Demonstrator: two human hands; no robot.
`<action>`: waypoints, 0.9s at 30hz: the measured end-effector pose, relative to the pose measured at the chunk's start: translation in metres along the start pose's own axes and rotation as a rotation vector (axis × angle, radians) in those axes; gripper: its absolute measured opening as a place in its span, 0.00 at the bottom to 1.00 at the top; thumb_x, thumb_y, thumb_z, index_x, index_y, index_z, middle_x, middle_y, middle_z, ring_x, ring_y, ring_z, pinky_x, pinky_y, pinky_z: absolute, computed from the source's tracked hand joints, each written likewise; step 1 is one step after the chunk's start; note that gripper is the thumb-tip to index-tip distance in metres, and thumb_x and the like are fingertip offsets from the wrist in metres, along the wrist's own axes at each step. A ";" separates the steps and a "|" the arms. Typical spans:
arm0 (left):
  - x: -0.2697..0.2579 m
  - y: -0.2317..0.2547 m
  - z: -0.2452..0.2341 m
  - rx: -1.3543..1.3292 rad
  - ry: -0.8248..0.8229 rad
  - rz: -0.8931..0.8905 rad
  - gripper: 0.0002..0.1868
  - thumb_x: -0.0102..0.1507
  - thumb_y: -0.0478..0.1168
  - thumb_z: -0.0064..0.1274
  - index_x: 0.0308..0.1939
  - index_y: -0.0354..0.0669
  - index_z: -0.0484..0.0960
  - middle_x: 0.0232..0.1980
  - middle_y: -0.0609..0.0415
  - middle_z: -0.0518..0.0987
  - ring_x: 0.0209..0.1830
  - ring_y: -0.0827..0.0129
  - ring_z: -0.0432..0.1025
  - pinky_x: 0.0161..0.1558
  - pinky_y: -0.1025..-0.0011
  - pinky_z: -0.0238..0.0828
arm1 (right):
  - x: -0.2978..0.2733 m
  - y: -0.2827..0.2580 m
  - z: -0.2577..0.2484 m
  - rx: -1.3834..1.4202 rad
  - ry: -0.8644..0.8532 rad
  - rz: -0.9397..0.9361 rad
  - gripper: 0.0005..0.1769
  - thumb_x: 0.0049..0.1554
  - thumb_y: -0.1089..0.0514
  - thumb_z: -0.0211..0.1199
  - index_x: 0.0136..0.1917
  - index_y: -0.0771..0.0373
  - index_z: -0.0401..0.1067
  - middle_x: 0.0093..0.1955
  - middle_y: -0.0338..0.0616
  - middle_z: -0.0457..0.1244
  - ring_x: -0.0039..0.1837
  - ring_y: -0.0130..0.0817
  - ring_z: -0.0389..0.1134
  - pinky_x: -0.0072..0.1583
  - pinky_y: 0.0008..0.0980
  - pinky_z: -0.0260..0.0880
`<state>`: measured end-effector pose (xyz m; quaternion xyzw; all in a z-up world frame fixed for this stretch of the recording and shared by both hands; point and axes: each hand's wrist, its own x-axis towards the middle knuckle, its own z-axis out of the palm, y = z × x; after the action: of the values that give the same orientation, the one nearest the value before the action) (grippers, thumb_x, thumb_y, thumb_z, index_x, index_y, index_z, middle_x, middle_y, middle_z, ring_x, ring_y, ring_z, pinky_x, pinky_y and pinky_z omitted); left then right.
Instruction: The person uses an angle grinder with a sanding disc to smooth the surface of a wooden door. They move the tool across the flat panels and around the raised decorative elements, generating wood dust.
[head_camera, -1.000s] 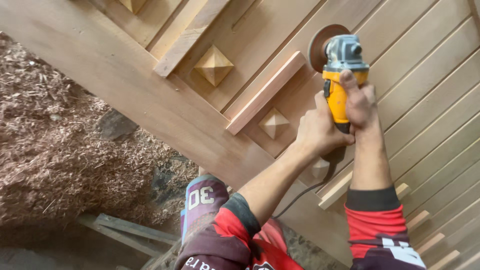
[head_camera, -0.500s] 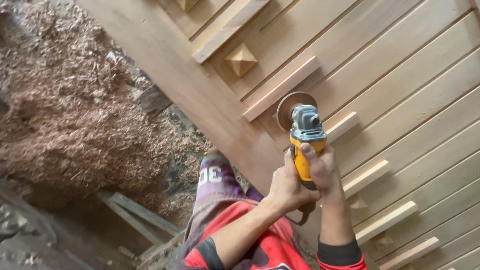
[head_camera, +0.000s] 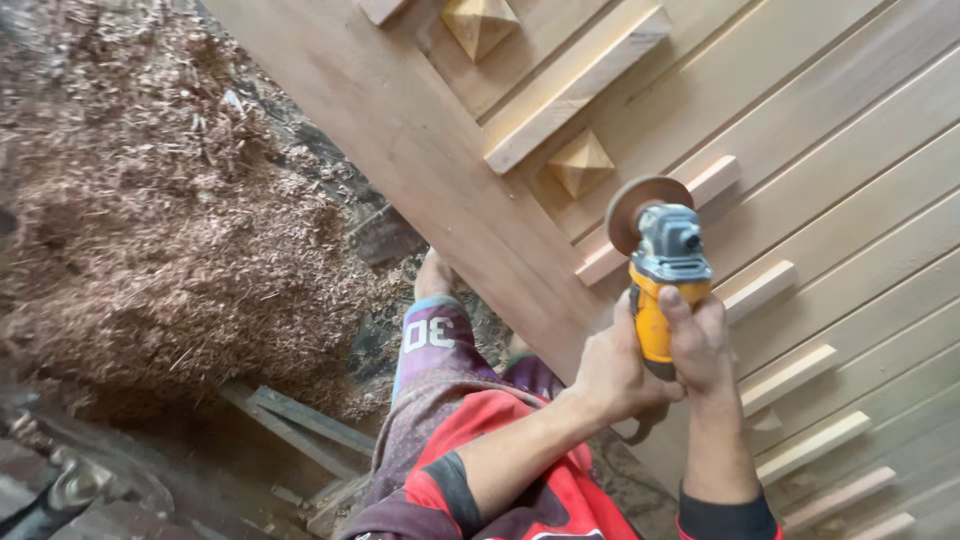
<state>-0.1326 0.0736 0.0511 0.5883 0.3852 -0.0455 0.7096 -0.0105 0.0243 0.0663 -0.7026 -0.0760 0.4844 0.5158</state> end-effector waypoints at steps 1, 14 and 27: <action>0.005 0.004 -0.011 -0.011 0.001 -0.012 0.64 0.43 0.50 0.70 0.75 0.33 0.51 0.47 0.34 0.82 0.46 0.40 0.78 0.49 0.53 0.76 | 0.008 -0.005 0.007 -0.049 0.002 -0.002 0.30 0.63 0.40 0.63 0.63 0.69 0.72 0.55 0.41 0.68 0.52 0.27 0.69 0.53 0.28 0.71; 0.045 -0.001 -0.064 -0.140 0.270 -0.145 0.53 0.47 0.49 0.72 0.65 0.32 0.54 0.42 0.37 0.82 0.44 0.40 0.79 0.47 0.52 0.76 | 0.097 -0.038 0.091 -0.683 -0.128 -0.025 0.33 0.52 0.37 0.71 0.56 0.67 0.74 0.47 0.50 0.72 0.50 0.38 0.74 0.52 0.37 0.74; 0.100 0.030 -0.035 -0.162 0.180 -0.070 0.52 0.48 0.49 0.71 0.61 0.26 0.54 0.42 0.34 0.81 0.42 0.39 0.79 0.45 0.52 0.77 | 0.130 -0.073 0.044 -0.758 -0.093 -0.108 0.29 0.54 0.38 0.71 0.55 0.64 0.76 0.46 0.49 0.72 0.49 0.38 0.75 0.53 0.36 0.74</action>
<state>-0.0645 0.1520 0.0149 0.5167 0.4702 0.0141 0.7153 0.0522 0.1647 0.0460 -0.8158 -0.3099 0.4251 0.2402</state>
